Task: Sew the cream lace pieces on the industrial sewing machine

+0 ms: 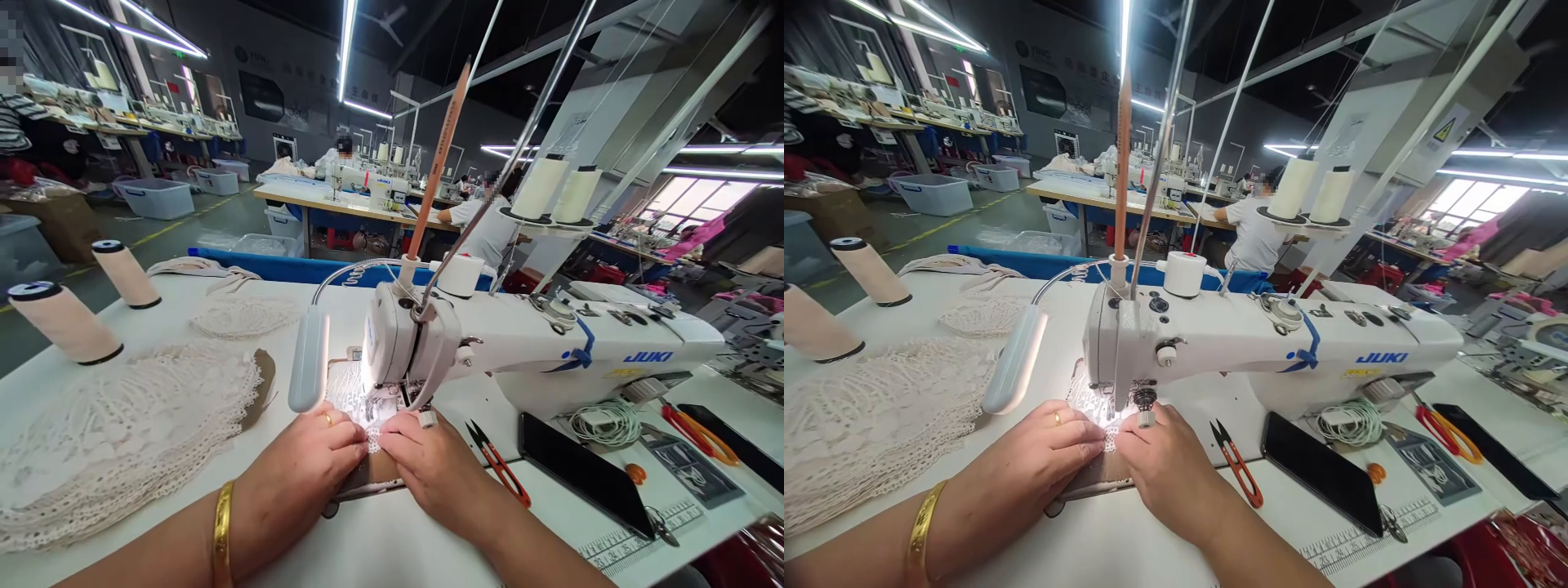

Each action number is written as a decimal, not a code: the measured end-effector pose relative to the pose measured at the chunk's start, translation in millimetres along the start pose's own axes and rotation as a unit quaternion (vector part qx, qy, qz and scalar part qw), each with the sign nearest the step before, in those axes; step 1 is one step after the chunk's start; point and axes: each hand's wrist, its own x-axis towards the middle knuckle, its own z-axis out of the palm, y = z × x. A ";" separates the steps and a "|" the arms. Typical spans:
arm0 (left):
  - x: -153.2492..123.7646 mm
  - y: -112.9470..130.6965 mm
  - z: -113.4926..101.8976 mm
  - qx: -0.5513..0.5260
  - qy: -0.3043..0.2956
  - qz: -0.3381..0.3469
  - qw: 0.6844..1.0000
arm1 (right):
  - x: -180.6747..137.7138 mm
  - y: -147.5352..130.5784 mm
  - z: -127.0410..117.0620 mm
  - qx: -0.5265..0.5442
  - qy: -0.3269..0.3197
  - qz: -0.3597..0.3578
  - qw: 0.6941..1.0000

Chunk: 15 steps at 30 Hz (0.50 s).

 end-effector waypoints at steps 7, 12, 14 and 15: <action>0.1 -8.8 1.6 0.028 -0.003 -0.013 1.000 | 0.3 3.5 4.2 -0.017 0.001 0.019 1.000; -3.5 -18.9 8.0 0.042 -0.034 -0.030 0.998 | 1.2 6.6 7.6 -0.012 0.017 0.044 0.999; -3.8 -22.5 10.2 0.050 -0.039 -0.035 0.997 | 2.6 6.7 6.9 -0.003 0.028 0.043 0.999; -3.5 -23.9 10.8 0.055 -0.041 -0.037 0.997 | 3.3 6.6 6.4 0.001 0.030 0.042 0.999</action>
